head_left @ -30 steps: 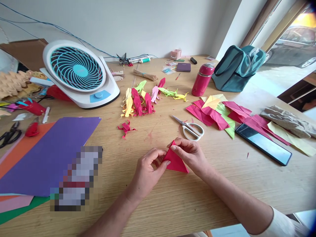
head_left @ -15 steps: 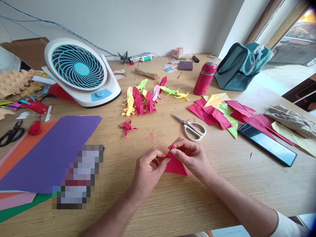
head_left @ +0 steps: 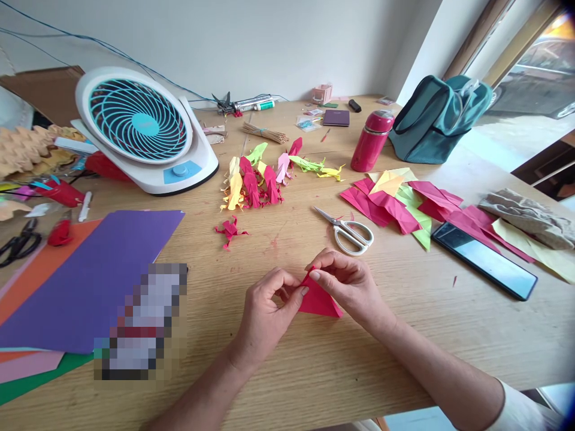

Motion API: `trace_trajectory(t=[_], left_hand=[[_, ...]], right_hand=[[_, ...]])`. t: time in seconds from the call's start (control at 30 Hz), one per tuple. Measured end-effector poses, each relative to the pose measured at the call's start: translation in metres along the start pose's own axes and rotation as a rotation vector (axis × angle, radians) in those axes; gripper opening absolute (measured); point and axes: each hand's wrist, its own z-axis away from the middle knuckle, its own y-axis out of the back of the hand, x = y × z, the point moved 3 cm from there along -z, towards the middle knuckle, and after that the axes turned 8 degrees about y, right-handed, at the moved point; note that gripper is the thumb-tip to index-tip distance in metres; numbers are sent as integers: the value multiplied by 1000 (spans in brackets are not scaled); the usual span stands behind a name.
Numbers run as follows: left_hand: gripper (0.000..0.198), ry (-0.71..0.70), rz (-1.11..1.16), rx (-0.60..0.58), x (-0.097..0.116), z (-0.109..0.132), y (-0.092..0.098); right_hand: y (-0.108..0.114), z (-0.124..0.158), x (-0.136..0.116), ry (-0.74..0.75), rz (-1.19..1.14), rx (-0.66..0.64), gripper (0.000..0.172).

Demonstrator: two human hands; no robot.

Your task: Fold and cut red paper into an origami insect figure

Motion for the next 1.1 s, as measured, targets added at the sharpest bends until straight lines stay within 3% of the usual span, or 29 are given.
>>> trace_trajectory(t=[0.67, 1.1], left_hand=[[15, -36, -35, -15, 3, 0, 0], [8, -91, 3, 22, 8, 1, 3]], right_hand=[[-1, 1, -1, 25, 31, 13, 22], [-5, 3, -8, 160, 116, -53, 15]])
